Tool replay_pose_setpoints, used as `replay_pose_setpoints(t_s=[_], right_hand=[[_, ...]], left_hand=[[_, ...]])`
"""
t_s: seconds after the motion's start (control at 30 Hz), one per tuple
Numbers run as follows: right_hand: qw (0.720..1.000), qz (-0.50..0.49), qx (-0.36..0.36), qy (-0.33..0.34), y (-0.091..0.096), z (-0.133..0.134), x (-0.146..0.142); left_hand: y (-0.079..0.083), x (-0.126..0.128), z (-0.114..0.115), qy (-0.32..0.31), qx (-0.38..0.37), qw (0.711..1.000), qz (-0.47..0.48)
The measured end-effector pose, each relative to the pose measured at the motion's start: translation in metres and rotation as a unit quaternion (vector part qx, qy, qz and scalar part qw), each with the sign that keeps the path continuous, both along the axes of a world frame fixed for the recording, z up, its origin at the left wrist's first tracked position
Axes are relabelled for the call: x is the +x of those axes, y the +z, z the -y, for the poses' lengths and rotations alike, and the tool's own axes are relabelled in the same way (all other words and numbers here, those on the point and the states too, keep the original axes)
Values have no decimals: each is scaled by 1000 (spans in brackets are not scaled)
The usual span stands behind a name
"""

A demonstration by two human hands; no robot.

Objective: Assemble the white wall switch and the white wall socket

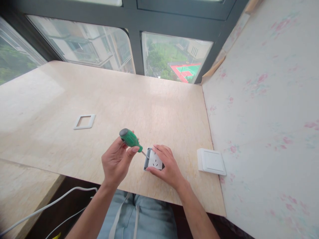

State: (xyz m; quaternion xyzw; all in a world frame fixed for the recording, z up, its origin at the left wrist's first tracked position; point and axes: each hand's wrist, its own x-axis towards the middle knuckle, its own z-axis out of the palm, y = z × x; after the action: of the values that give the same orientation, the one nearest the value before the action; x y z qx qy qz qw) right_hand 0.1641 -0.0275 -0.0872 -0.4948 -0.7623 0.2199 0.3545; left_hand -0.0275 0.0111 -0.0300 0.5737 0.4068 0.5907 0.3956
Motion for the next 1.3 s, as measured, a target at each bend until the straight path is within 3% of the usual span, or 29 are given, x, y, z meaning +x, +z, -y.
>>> replay_pose_setpoints(t_s=[0.13, 0.33, 0.63, 0.83, 0.93, 1.07, 1.3], right_hand=[[1000, -1, 10, 3, -2, 0, 0], [1000, -2, 26, 5, -5, -1, 1], [1000, -5, 16, 6, 0, -1, 0], [1000, -1, 28, -1, -2, -2, 0], [1000, -7, 28, -2, -2, -2, 0], [1000, -20, 6, -1, 0, -2, -2], [1000, -13, 7, -11, -6, -2, -1]], left_hand=[[-2, -5, 5, -61, 33, 997, -22], [14, -5, 8, -187, 38, 981, 26], [22, 14, 4, -177, 35, 978, 108], [35, 14, -3, -231, -45, 968, 84], [36, 20, -7, -273, -80, 950, 129], [32, 33, -9, -300, -64, 931, 196], [37, 36, -10, -286, -65, 946, 135]])
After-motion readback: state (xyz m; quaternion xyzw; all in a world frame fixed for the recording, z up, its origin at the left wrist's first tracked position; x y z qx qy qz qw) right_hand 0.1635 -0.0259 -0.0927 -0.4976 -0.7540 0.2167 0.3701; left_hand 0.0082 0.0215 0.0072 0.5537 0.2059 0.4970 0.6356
